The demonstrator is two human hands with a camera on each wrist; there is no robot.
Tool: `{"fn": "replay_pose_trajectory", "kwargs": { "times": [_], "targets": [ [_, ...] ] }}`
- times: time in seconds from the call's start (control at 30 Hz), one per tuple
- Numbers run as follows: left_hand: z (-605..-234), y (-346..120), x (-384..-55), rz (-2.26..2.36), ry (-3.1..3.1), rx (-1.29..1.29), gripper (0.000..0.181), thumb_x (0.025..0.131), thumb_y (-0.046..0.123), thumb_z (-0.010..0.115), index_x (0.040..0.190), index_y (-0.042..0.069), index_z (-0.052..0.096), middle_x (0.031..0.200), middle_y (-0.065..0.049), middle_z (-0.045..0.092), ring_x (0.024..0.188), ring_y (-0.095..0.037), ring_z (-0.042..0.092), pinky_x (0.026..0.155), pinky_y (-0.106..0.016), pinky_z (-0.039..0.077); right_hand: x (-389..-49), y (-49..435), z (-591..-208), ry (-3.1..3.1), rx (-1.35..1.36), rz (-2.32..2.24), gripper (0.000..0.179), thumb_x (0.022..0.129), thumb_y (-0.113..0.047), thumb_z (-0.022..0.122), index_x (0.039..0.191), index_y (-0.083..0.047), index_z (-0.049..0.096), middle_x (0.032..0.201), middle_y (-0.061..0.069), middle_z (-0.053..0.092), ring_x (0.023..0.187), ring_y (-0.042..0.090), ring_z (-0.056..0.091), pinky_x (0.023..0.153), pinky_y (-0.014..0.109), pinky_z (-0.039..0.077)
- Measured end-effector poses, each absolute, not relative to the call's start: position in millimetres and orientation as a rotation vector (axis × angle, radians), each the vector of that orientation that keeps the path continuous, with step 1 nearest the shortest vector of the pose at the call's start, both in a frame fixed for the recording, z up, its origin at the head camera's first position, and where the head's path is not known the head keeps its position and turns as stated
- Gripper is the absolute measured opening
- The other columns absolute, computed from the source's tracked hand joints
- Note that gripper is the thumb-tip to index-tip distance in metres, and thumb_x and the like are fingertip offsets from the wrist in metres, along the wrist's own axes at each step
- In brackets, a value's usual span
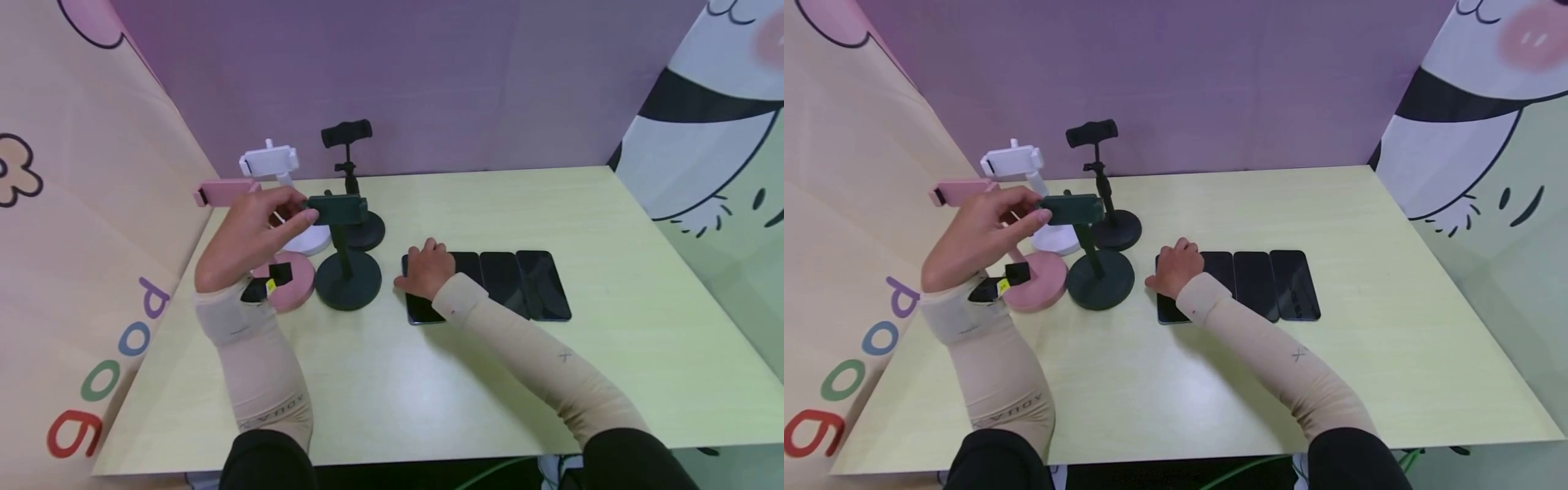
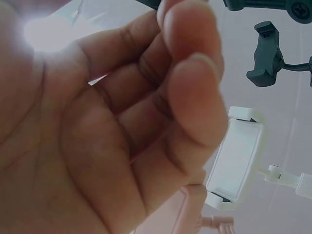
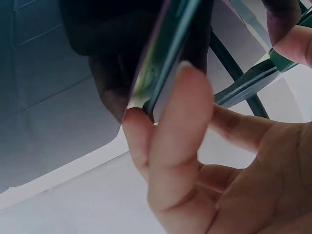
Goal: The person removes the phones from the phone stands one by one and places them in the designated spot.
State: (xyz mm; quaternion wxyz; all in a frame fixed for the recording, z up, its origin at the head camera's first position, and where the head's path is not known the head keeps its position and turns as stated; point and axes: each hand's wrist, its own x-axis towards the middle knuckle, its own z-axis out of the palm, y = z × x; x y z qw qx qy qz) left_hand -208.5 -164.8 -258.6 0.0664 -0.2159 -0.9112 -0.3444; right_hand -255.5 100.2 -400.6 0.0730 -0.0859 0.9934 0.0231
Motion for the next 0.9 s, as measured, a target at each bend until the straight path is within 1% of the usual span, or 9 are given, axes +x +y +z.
{"fn": "replay_pose_trajectory", "kwargs": {
  "times": [0.17, 0.27, 0.43, 0.6, 0.73, 0.9],
  "targets": [
    [-259, -165, -209, -1.039, -2.751, -0.65, 0.033, 0.094, 0.038, 0.061, 0.11, 0.009, 0.066, 0.098, -0.004, 0.064, 0.082, -0.021, 0.057, 0.072, -0.036, 0.049, -256, 102, -400, 2.976, -0.27, 0.088, 0.064, 0.086, -0.057, 0.056, 0.12, -0.003, 0.055, 0.105, 0.02, 0.048, 0.092, 0.03, 0.047, 0.071, 0.041, 0.051],
    [-258, -164, -208, -1.048, -2.756, -0.634, 0.035, 0.094, 0.038, 0.061, 0.113, 0.009, 0.064, 0.097, -0.004, 0.064, 0.082, -0.021, 0.057, 0.071, -0.035, 0.049, -256, 103, -401, 2.98, -0.283, 0.091, 0.061, 0.087, -0.054, 0.057, 0.12, -0.003, 0.056, 0.106, 0.02, 0.049, 0.092, 0.031, 0.047, 0.071, 0.041, 0.051],
    [-256, -162, -205, -1.073, -2.739, -0.586, 0.041, 0.093, 0.042, 0.062, 0.122, 0.014, 0.059, 0.093, -0.004, 0.06, 0.08, -0.022, 0.055, 0.069, -0.035, 0.049, -257, 104, -400, 2.976, -0.329, 0.073, 0.052, 0.09, -0.047, 0.059, 0.122, -0.006, 0.056, 0.106, 0.019, 0.05, 0.091, 0.03, 0.047, 0.07, 0.041, 0.051],
    [-249, -161, -197, -1.048, -2.675, -0.567, 0.041, 0.094, 0.039, 0.06, 0.129, 0.017, 0.057, 0.092, -0.004, 0.061, 0.078, -0.02, 0.056, 0.067, -0.03, 0.048, -259, 104, -400, 2.968, -0.364, 0.043, 0.054, 0.09, -0.047, 0.06, 0.125, -0.006, 0.054, 0.108, 0.019, 0.051, 0.091, 0.03, 0.047, 0.069, 0.041, 0.051],
    [-243, -156, -185, -1.018, -2.57, -0.551, 0.036, 0.095, 0.035, 0.058, 0.127, 0.018, 0.06, 0.089, -0.002, 0.064, 0.073, -0.017, 0.055, 0.064, -0.024, 0.046, -255, 109, -395, 2.969, -0.395, -0.031, 0.06, 0.089, -0.049, 0.061, 0.131, -0.007, 0.052, 0.113, 0.02, 0.05, 0.094, 0.031, 0.048, 0.071, 0.043, 0.053],
    [-246, -140, -180, -1.015, -2.374, -0.709, 0.024, 0.096, 0.021, 0.058, 0.116, 0.011, 0.066, 0.08, 0.0, 0.062, 0.068, -0.012, 0.053, 0.062, -0.022, 0.044, -242, 123, -374, 2.993, -0.454, -0.183, 0.065, 0.091, -0.051, 0.058, 0.14, -0.01, 0.046, 0.122, 0.021, 0.048, 0.102, 0.033, 0.049, 0.072, 0.046, 0.054]
  ]
}}
